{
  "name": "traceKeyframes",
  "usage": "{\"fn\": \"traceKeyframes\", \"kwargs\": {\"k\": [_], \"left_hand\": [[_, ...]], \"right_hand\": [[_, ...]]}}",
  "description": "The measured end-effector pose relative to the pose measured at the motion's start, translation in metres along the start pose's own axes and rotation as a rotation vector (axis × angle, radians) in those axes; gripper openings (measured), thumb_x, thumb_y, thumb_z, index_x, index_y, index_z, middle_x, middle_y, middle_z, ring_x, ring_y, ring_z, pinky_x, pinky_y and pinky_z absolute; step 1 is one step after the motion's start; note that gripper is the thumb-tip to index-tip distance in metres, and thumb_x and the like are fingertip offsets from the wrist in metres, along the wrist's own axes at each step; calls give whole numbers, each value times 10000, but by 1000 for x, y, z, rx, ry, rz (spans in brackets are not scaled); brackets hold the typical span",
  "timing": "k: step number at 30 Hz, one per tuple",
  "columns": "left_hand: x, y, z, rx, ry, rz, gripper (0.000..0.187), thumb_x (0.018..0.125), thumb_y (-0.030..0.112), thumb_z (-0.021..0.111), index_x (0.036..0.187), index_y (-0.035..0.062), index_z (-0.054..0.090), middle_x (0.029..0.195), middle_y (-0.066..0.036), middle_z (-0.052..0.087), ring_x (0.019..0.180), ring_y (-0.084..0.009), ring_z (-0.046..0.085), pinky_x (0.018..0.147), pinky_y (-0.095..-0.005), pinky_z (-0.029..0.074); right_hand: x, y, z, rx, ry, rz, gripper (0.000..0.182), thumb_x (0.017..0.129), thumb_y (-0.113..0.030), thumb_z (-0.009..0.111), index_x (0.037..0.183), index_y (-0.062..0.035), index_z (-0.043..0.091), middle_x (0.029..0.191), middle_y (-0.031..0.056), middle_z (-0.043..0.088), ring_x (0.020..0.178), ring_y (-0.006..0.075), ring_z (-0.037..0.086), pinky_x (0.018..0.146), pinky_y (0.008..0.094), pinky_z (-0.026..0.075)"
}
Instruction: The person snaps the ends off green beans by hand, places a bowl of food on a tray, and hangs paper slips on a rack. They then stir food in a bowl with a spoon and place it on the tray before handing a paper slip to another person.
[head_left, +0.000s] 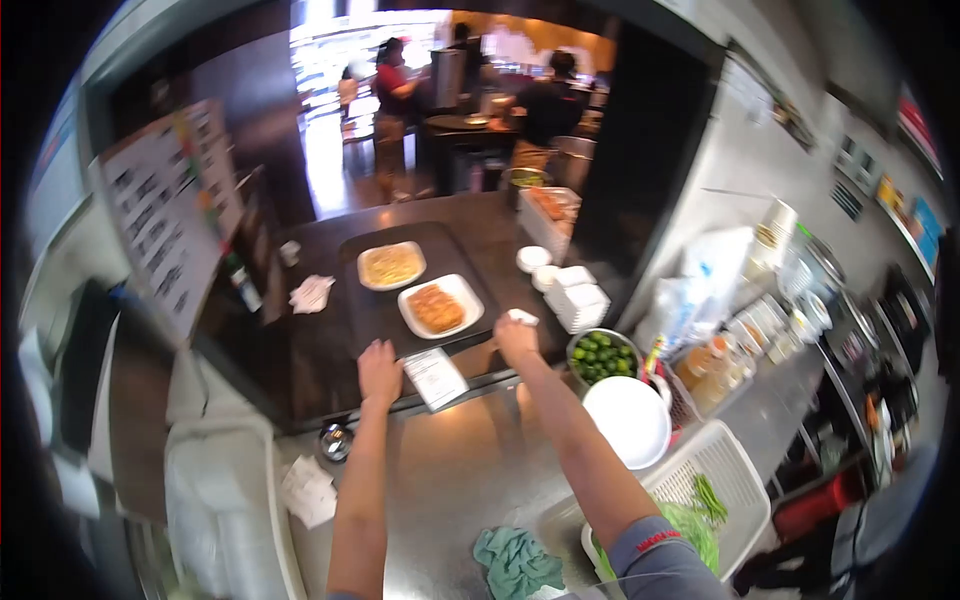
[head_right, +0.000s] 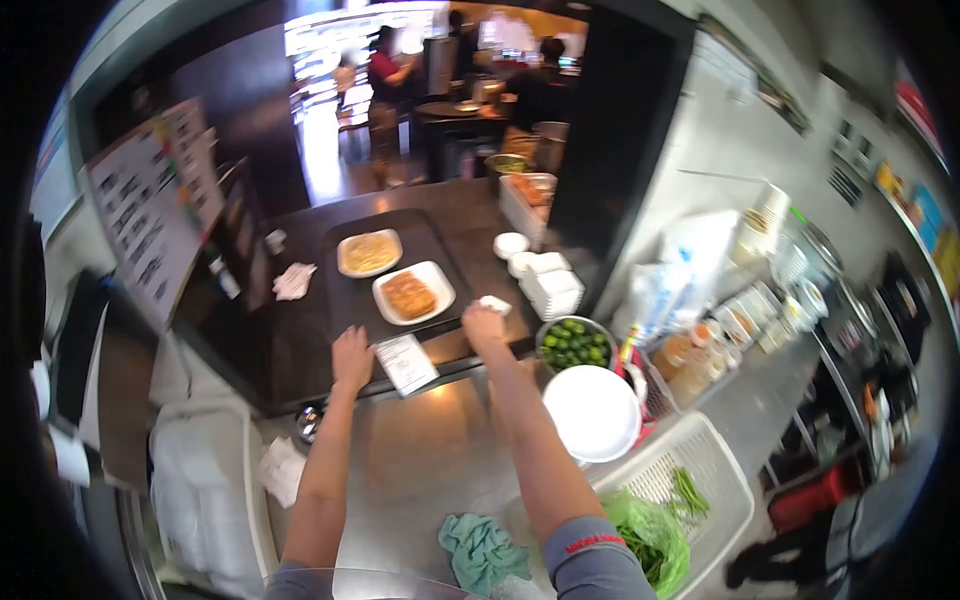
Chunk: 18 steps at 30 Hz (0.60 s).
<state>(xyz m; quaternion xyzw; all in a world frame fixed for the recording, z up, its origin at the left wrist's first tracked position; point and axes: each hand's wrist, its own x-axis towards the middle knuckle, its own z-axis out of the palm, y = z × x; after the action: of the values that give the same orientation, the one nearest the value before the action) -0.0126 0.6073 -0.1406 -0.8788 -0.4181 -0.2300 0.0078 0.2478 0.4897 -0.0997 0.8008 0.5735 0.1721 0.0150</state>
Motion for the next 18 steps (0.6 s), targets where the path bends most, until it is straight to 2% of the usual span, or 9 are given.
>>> {"fn": "traceKeyframes", "kwargs": {"k": [2, 3, 4, 7, 8, 12, 13, 15, 18], "left_hand": [[-6, 2, -5, -21, 95, -6, 510, 769, 260, 615, 1183, -6, 481, 1239, -206, 486, 1170, -322, 440, 959, -425, 358], [-7, 11, -24, -69, 19, -81, 532, 745, 248, 640, 1179, -11, 473, 1243, -207, 481, 1177, -326, 433, 957, -427, 360], [-16, 11, -23, -126, 70, -99, 567, 740, 253, 645, 1199, -16, 449, 1279, -194, 449, 1193, -320, 413, 959, -445, 354], [-33, 6, -24, 0, -361, -194, 784, 843, 396, 542, 1401, -19, 179, 1480, -182, 158, 1382, -280, 137, 1097, -488, 132], [-37, 11, -45, -60, -466, -266, 823, 831, 431, 548, 1396, -38, 177, 1482, -195, 138, 1381, -293, 132, 1098, -498, 113], [-74, 9, -99, -40, -49, -505, 862, 745, 409, 670, 1344, -67, 274, 1427, -242, 241, 1346, -346, 203, 1079, -498, 166], [-89, 1, -83, 27, 173, -525, 878, 707, 395, 713, 1322, -76, 299, 1389, -248, 297, 1316, -369, 252, 1063, -493, 199], [-117, -17, -60, 127, 151, -556, 876, 736, 438, 668, 1325, -90, 292, 1409, -263, 268, 1324, -405, 224, 1056, -494, 208], [-145, -33, -48, 182, 14, -528, 814, 796, 419, 585, 1343, -95, 271, 1435, -259, 225, 1332, -369, 236, 1030, -504, 255]], "right_hand": [[-5, -1, 9, 65, -6, 45, 170, 823, -118, 504, 940, -32, 593, 865, 86, 642, 789, 228, 652, 622, 357, 539], [-3, 1, 17, -1, 16, 41, 179, 827, -131, 510, 943, -21, 589, 837, 94, 654, 783, 233, 657, 616, 372, 540], [0, 4, 15, 36, -83, 21, 190, 838, -148, 506, 956, -31, 599, 852, 105, 652, 793, 242, 657, 646, 379, 541], [15, 14, -5, 77, -337, -20, 215, 824, -180, 541, 993, -70, 614, 978, 162, 638, 912, 321, 628, 739, 434, 517], [16, 15, -27, 117, -402, -18, 217, 818, -177, 548, 996, -70, 611, 1003, 179, 631, 941, 334, 617, 763, 445, 509], [9, 36, -68, 310, -249, -158, 338, 811, -183, 526, 1136, -99, 569, 1102, 166, 595, 1045, 335, 559, 855, 454, 466], [0, 39, -88, 333, -233, -153, 366, 814, -191, 535, 1171, -111, 541, 1165, 154, 561, 1100, 324, 520, 898, 447, 440], [-16, 55, -101, 345, 34, -168, 356, 822, -168, 540, 1168, -84, 536, 1143, 164, 559, 1056, 359, 528, 888, 455, 439], [-28, 91, -148, 297, 116, 9, 269, 833, -186, 547, 1063, -52, 583, 1003, 180, 589, 928, 372, 580, 775, 479, 483]]}}
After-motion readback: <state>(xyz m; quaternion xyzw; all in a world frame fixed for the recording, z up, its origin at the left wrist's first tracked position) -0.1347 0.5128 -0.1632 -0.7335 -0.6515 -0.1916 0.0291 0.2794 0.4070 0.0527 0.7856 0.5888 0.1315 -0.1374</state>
